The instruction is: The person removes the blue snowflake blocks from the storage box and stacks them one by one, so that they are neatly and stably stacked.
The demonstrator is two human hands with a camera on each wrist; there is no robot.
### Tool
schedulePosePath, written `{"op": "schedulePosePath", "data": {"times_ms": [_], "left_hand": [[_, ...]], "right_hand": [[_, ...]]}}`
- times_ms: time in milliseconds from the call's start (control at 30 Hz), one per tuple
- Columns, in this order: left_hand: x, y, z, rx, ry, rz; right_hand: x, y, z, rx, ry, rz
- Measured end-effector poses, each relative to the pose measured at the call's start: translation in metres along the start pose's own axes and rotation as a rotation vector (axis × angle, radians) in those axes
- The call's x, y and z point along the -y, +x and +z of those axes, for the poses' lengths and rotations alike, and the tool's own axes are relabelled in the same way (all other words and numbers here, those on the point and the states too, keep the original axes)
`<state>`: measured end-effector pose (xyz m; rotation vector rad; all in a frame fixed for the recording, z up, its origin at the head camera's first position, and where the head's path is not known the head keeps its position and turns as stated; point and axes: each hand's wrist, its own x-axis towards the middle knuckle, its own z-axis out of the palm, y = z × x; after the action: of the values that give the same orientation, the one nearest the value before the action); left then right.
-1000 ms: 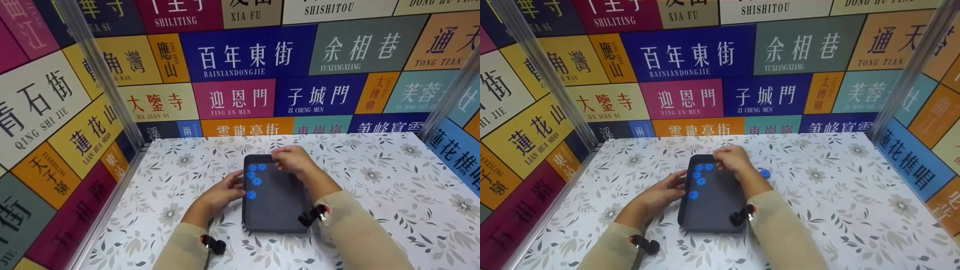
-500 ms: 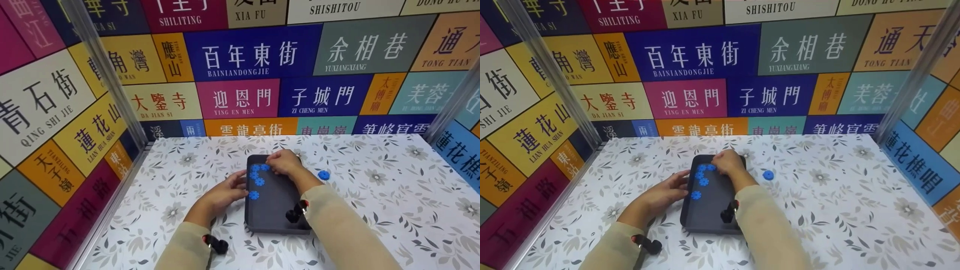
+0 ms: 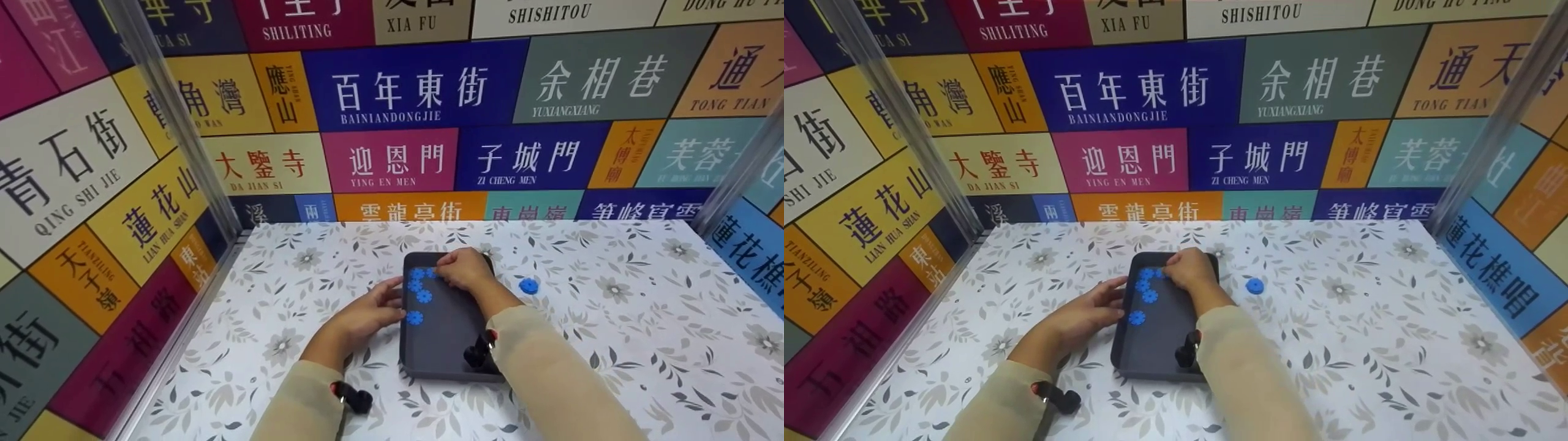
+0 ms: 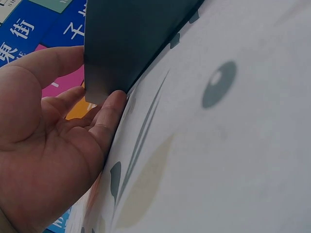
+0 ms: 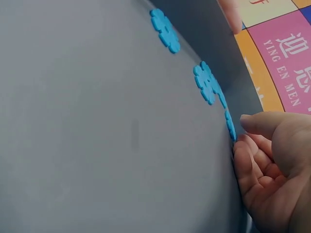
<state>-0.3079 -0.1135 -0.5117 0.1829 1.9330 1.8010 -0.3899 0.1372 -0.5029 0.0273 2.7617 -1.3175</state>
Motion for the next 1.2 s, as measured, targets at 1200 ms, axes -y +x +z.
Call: {"op": "schedulePosePath", "data": {"times_ms": [1200], "left_hand": [[0.0027,0.0028,-0.0002,0.035,-0.029,0.046]], "right_hand": [[0.0030,-0.0042,-0.0007,0.017,-0.236,-0.078]]}}
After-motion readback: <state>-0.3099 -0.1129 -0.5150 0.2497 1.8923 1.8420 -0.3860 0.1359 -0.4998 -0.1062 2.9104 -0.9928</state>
